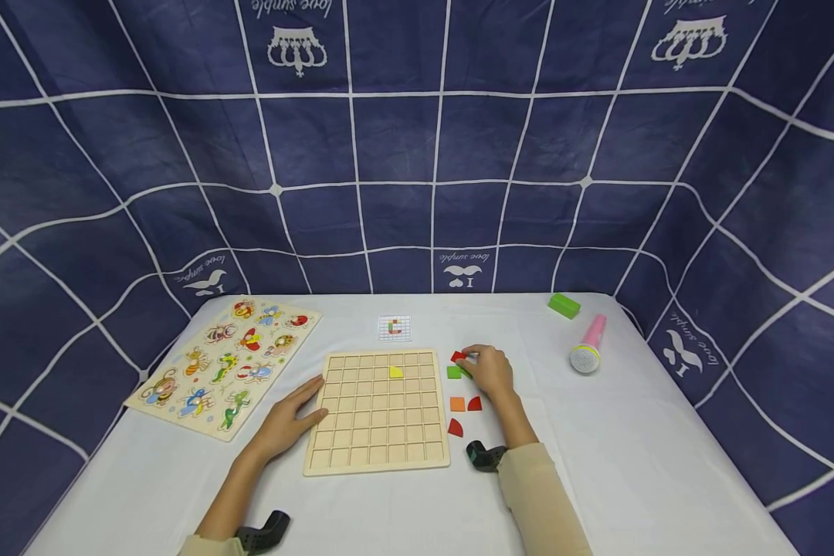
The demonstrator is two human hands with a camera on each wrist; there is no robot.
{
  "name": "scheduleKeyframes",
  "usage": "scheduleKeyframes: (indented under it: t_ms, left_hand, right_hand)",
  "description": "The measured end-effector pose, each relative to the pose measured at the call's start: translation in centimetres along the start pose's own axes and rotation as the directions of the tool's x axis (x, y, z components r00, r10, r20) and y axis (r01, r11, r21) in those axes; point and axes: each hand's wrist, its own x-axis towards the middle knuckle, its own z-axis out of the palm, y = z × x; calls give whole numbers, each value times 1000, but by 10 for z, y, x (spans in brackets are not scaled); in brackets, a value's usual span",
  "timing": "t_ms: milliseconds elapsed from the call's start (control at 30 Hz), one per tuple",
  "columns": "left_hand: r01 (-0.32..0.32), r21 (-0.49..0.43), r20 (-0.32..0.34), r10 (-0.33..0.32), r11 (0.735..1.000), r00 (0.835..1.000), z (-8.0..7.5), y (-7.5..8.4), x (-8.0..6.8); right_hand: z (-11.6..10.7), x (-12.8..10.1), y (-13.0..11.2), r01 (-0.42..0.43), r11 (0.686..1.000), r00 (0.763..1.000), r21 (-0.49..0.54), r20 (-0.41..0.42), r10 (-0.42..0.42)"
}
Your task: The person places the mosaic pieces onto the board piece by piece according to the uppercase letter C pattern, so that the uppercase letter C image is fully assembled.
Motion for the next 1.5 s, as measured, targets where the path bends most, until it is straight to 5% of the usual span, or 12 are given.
scheduleKeyframes:
  t_ms: [600, 933, 1300, 1500]
  left_hand:
    - [-6, 17, -5, 6, 1000, 1000, 0, 1, 0]
    - [3, 10, -1, -3, 1000, 1000, -1, 2, 0]
    - [15, 12, 0, -15, 1000, 1000, 0, 2, 0]
    - [13, 12, -1, -13, 1000, 1000, 0, 2, -1]
  right_hand:
    - [-8, 2, -3, 42, 997, 998, -70, -38, -45]
    - [-5, 1, -46, 195, 981, 978, -16, -68, -196]
    - [26, -3, -96, 370, 927, 928, 63, 23, -372]
    - [45, -5, -104, 361, 931, 925, 63, 103, -366]
